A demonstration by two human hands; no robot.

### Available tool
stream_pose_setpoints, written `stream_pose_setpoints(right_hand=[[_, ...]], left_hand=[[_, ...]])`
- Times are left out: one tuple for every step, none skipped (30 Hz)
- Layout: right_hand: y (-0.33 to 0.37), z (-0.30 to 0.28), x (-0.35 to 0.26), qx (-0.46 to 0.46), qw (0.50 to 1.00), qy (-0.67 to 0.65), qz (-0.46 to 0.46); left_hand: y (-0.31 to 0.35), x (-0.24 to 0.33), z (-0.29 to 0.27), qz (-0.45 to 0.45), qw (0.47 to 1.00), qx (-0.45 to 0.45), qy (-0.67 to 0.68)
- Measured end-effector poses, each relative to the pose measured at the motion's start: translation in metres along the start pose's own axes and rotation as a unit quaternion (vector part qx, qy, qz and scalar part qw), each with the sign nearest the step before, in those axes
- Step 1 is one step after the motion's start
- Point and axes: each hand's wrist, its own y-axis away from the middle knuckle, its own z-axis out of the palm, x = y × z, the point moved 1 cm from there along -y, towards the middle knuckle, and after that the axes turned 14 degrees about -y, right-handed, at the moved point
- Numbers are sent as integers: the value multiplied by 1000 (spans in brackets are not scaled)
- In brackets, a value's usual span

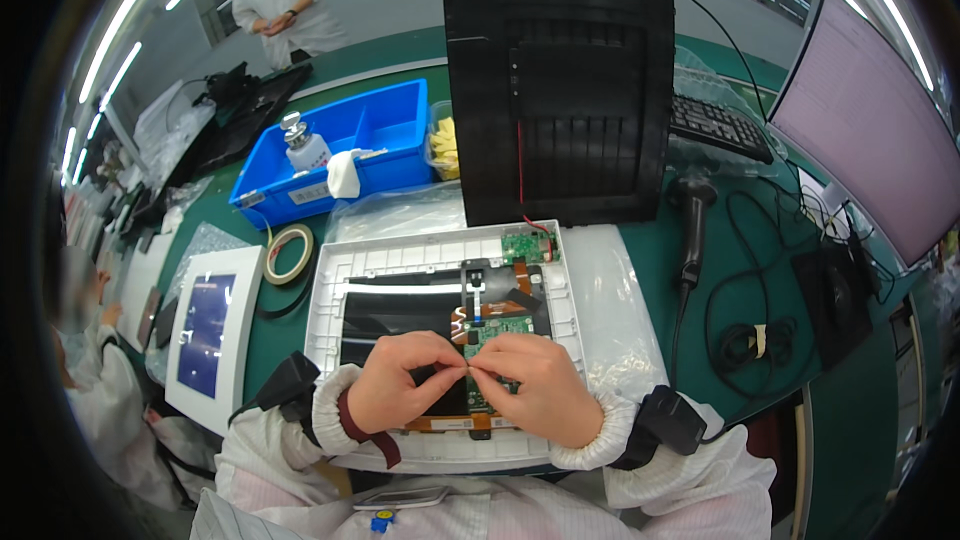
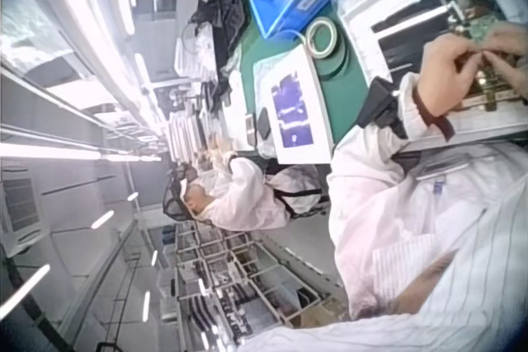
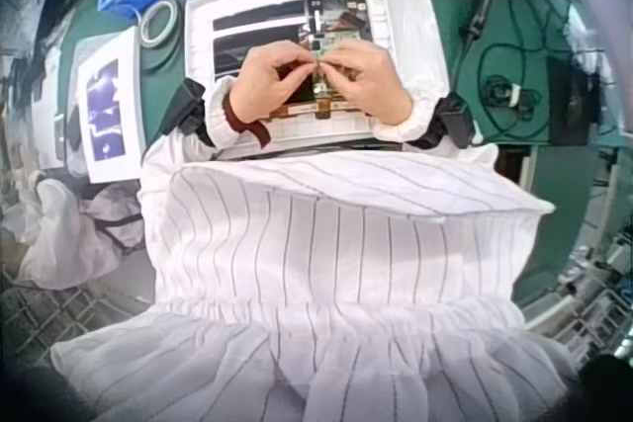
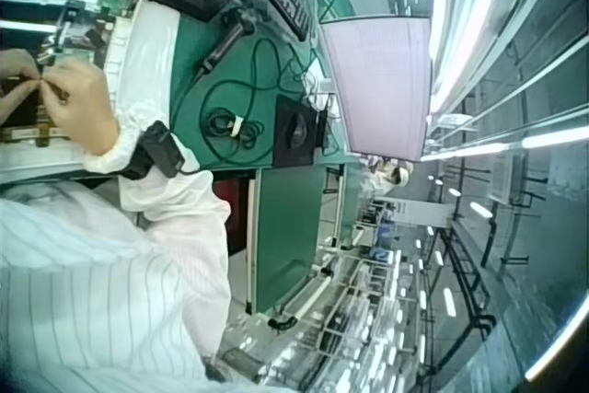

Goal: The person connects a ribbon cable to a circuit board on a tablet assembly, secures it with a small piece of tape, and then applies a long black strip of tape over the connection.

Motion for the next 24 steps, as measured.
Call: stream_pose_setpoints(right_hand=[[0,0,0,-2,1000,-1,-2],[0,0,1,-4,1000,-2,-4],[0,0,1,-4,1000,-1,-3],[0,0,1,-3,1000,0,-4],[0,0,1,-3,1000,0,-6],[-1,1,1,-3,1000,0,-6],[-1,1,1,-3,1000,3,-8],[-1,1,1,-2,1000,6,-10],[0,1,1,-2,1000,6,-9],[0,1,1,1,1000,7,-11],[0,1,1,3,1000,8,-13],[0,1,1,3,1000,8,-12],[-1,1,2,2,1000,13,-11],[-1,1,1,1,1000,17,-11],[0,1,1,1,1000,17,-11],[0,1,0,2,1000,18,-12],[0,1,1,3,1000,19,-13],[0,1,1,4,1000,19,-13],[0,1,1,-1,1000,19,-12],[0,0,1,-5,1000,19,-11],[0,1,1,-4,1000,19,-11],[0,1,1,-2,1000,21,-17],[0,1,0,1,999,24,-24],[0,1,0,1,999,24,-24]], left_hand=[[0,0,0,4,1000,0,-6],[0,0,0,4,1000,-1,-5],[0,0,1,3,1000,2,-1],[0,-1,1,2,1000,5,3],[0,0,0,2,1000,5,3],[0,1,-1,1,1000,1,0],[0,1,-1,-1,1000,-3,-3],[0,2,-1,0,1000,-4,-3],[0,2,-1,-1,1000,-2,0],[0,2,0,-1,1000,-1,2],[0,2,0,-1,1000,-2,3],[-1,2,-1,-4,1000,-5,3],[-1,2,-1,-6,1000,-8,4],[-1,2,0,-6,1000,-9,4],[-1,2,0,-9,1000,-11,8],[0,1,0,-13,1000,-12,13],[0,1,0,-13,1000,-13,13],[0,1,0,-22,999,-17,21],[0,1,-1,-32,999,-22,29],[0,0,-1,-32,999,-22,30],[-1,-1,-1,-44,998,-27,38],[-1,-2,-1,-56,997,-31,46],[-1,-2,-1,-56,997,-32,46],[-1,-3,-1,-51,997,-29,44]])
